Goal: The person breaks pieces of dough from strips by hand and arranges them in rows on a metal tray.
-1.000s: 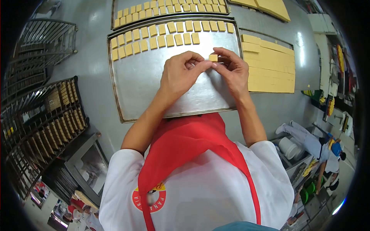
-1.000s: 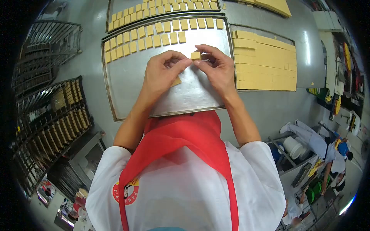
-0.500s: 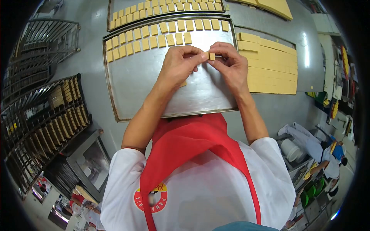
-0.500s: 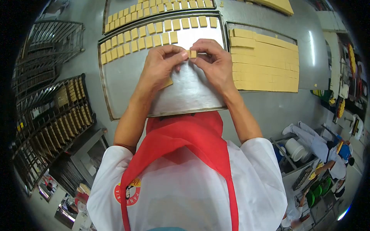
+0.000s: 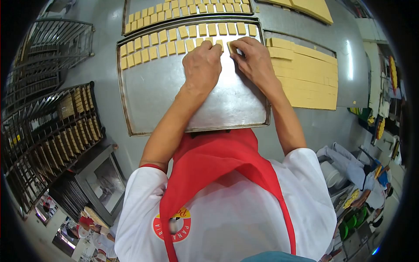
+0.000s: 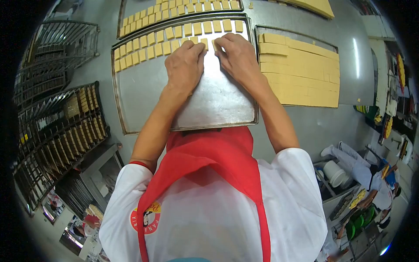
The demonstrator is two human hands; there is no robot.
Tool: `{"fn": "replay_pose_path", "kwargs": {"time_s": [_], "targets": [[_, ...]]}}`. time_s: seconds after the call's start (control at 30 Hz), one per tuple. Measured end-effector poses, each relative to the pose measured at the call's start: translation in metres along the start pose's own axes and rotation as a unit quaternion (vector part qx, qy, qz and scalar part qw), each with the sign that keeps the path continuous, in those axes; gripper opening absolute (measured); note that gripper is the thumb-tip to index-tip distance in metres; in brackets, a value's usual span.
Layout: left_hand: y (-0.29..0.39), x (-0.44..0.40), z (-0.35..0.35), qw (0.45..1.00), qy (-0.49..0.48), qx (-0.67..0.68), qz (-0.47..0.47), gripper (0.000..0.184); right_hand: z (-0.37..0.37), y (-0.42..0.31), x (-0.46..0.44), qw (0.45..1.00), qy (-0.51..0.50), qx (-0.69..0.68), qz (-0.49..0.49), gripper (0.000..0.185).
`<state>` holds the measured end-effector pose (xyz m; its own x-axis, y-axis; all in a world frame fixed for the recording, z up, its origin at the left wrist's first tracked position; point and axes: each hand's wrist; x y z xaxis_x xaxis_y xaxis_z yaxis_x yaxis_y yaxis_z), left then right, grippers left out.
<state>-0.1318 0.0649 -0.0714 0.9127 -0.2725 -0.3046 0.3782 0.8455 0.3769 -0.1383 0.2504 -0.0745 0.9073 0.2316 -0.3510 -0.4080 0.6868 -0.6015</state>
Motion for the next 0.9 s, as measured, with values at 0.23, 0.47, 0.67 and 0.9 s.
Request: {"fn": "replay_pose_path", "kwargs": {"time_s": [0.23,0.47,0.67,0.9], "targets": [[0.0,-0.002,-0.005,0.998,0.052,0.042,-0.015,0.007,-0.011,0.002,-0.006,1.0,0.013,0.003,-0.009,0.02],[-0.006,0.004,0.006,0.998,0.014,0.051,0.016,0.016,-0.005,-0.009,-0.004,0.999,0.002,0.016,-0.041,0.029],[-0.037,0.037,0.062,0.99,-0.009,0.132,0.049,0.023,0.015,-0.067,0.026,0.986,-0.156,-0.053,-0.035,0.045],[-0.041,0.094,0.083,0.986,-0.11,0.129,0.0,0.049,-0.023,-0.106,0.045,0.979,-0.201,0.027,-0.028,0.045]]}}
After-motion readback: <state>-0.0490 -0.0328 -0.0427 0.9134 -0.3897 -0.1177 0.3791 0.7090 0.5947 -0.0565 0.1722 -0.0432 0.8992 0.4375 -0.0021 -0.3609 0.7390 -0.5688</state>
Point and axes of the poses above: each hand's wrist, its own x-axis away from the middle knuckle, its own z-axis out of the back of the hand, y = z × x, and after that the axes turned 2 degrees about -z, right-handed
